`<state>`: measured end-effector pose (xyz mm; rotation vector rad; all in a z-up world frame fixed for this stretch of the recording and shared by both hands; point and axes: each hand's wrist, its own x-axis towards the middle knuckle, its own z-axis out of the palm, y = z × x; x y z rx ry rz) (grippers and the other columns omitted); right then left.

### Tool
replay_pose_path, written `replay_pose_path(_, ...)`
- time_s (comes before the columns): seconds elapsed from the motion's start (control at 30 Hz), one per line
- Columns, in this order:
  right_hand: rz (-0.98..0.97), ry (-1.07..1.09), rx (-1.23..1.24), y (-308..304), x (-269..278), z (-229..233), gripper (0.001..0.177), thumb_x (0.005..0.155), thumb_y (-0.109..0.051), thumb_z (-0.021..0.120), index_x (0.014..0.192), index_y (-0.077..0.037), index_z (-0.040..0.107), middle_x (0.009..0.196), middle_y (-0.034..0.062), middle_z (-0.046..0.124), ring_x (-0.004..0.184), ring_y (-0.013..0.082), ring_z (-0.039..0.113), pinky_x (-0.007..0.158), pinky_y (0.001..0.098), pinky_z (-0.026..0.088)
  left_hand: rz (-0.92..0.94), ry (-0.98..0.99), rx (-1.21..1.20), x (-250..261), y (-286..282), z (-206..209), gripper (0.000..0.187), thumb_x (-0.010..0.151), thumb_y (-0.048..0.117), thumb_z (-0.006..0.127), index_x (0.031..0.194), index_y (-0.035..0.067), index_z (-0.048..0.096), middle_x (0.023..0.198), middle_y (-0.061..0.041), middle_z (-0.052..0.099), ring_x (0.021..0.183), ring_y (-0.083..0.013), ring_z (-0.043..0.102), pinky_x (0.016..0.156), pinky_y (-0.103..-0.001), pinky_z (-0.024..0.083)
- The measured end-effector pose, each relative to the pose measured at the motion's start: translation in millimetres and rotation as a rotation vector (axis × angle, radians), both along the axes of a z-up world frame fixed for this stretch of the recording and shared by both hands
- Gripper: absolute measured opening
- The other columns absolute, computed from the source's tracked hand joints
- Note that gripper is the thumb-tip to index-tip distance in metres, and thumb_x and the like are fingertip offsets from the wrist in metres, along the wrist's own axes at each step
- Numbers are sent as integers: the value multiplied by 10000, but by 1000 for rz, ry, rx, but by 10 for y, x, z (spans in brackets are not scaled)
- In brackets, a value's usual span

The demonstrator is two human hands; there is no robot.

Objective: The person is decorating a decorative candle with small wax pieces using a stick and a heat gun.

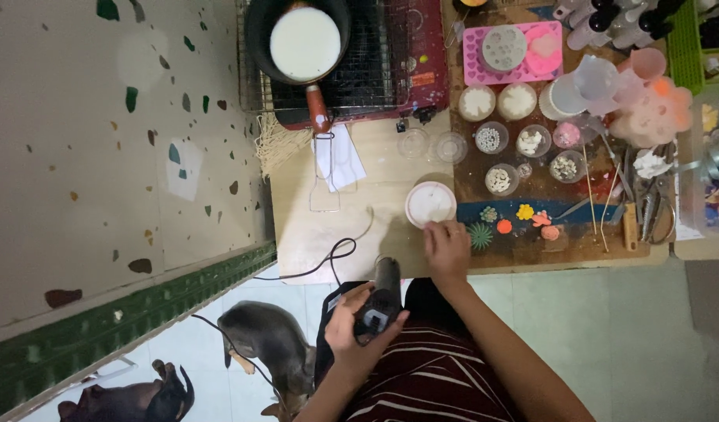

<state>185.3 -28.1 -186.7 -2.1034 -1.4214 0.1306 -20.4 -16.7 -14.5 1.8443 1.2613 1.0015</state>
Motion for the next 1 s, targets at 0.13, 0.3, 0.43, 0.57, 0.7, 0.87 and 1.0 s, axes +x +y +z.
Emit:
replay_pose_path(0.13, -148, 284, -39, -215, 218, 370, 112, 940, -147, 764, 1019, -84, 716, 1007, 79, 669, 933, 256, 634, 837, 398, 513, -111, 36, 125, 126, 49, -70, 649, 645, 246, 980, 1128, -18, 637, 1098, -224, 706, 892, -325, 744, 733, -357, 615)
replay_pose_path(0.3, 268, 180, -4, -327, 93, 1585, 545, 655, -108, 778, 1174, -19, 636, 1235, 197, 629, 1052, 410, 657, 849, 436, 550, -242, -78, 240, 258, -44, -231, 465, 826, 154, 927, 1141, -38, 644, 1242, -214, 717, 1051, -344, 790, 883, -372, 670)
replay_pose_path(0.43, 381, 335, -149, -439, 49, 1527, 661, 607, -48, 740, 1263, -52, 661, 1338, 180, 632, 1036, 375, 698, 803, 390, 579, -310, -92, 194, 274, -22, -76, 386, 830, 99, 826, 1167, -14, 673, 1278, -194, 736, 1058, -329, 797, 886, -363, 674)
replay_pose_path(0.57, 347, 272, -33, -428, 49, 1361, 499, 722, -63, 726, 1217, -84, 660, 1336, 98, 669, 1101, 335, 712, 876, 384, 587, -416, -94, 152, 295, 96, 119, 559, 800, 276, 938, 1190, -20, 668, 1246, -214, 700, 972, -326, 772, 786, -360, 651)
replay_pose_path(0.7, 319, 246, -4, -352, 51, 1249, 460, 749, -62, 734, 1204, -81, 674, 1320, 96, 678, 1102, 325, 711, 896, 388, 584, -405, -66, 206, 302, 53, -47, 599, 824, 267, 926, 1286, 4, 650, 1330, -216, 666, 1062, -334, 778, 863, -353, 670)
replay_pose_path(0.87, 326, 239, 36, -240, 6, 1236, 441, 765, -37, 719, 1202, -77, 677, 1332, 87, 682, 1083, 306, 713, 882, 379, 587, -337, -17, 186, 285, 24, -168, 547, 803, 188, 904, 1258, 4, 662, 1333, -227, 687, 1017, -324, 778, 838, -346, 657)
replay_pose_path(1.0, 329, 260, 47, -195, -11, 1215, 461, 765, -15, 705, 1221, -81, 680, 1347, 88, 676, 1111, 309, 713, 888, 366, 591, -336, -21, 208, 276, 93, -155, 577, 789, 203, 922, 1253, -11, 656, 1313, -234, 681, 1060, -343, 763, 911, -376, 653)
